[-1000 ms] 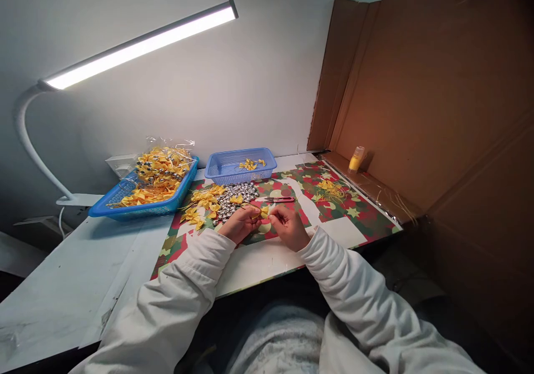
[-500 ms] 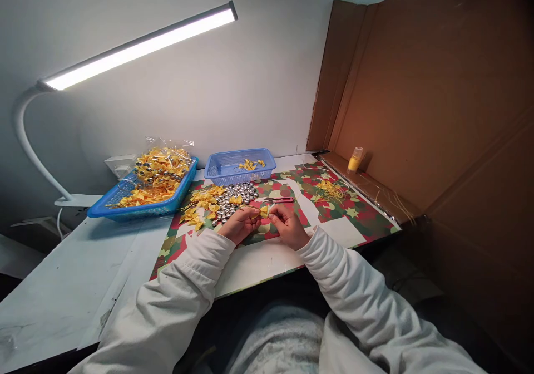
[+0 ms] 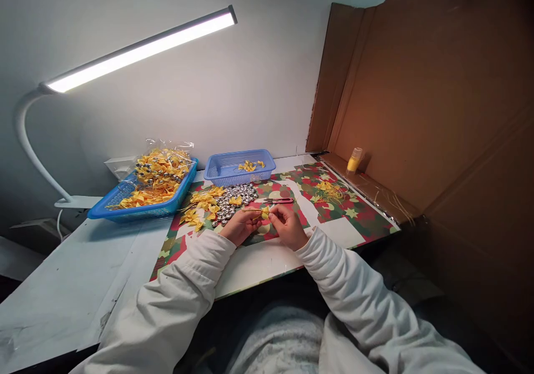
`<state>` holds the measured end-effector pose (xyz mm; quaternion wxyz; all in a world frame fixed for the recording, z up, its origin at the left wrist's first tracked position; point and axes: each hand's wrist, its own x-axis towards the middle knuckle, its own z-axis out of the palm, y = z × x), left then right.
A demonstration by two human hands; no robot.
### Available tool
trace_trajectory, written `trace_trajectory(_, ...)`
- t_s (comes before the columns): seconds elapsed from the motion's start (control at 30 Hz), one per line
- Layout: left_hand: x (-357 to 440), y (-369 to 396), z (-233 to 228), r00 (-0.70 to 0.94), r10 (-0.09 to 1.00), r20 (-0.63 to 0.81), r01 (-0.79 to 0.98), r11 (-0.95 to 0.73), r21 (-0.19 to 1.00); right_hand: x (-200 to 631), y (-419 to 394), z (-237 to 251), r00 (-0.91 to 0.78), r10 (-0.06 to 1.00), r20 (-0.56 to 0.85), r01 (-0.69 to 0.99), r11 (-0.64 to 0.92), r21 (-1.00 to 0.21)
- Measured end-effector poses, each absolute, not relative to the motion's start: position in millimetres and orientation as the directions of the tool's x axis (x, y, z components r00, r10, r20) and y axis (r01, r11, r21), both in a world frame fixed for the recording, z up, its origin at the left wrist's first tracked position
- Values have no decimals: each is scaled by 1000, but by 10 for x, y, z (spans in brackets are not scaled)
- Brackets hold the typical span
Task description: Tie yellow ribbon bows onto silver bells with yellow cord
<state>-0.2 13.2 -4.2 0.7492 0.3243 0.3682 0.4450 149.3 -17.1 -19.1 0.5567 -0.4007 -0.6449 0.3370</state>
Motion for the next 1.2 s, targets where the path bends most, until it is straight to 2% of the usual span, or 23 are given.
trace_trajectory(0.27,-12,137,-51,311,913,-264,-413,379,828,1483,-169,-216,45,905,424,122,416,-901)
trace_trajectory(0.5,5,129,-45,277,931,-237,-410,338,847,1505,-149,-201,146,851,505,233,467,-853)
trace_trajectory(0.8,17,111,-38,243,951,-190,-396,276,876,1481,-182,-201,64,890,451,218,428,-877)
trace_trajectory(1.2,7,103,-18,229,953,-198,-387,276,880,1492,-203,-156,67,881,469,229,444,-866)
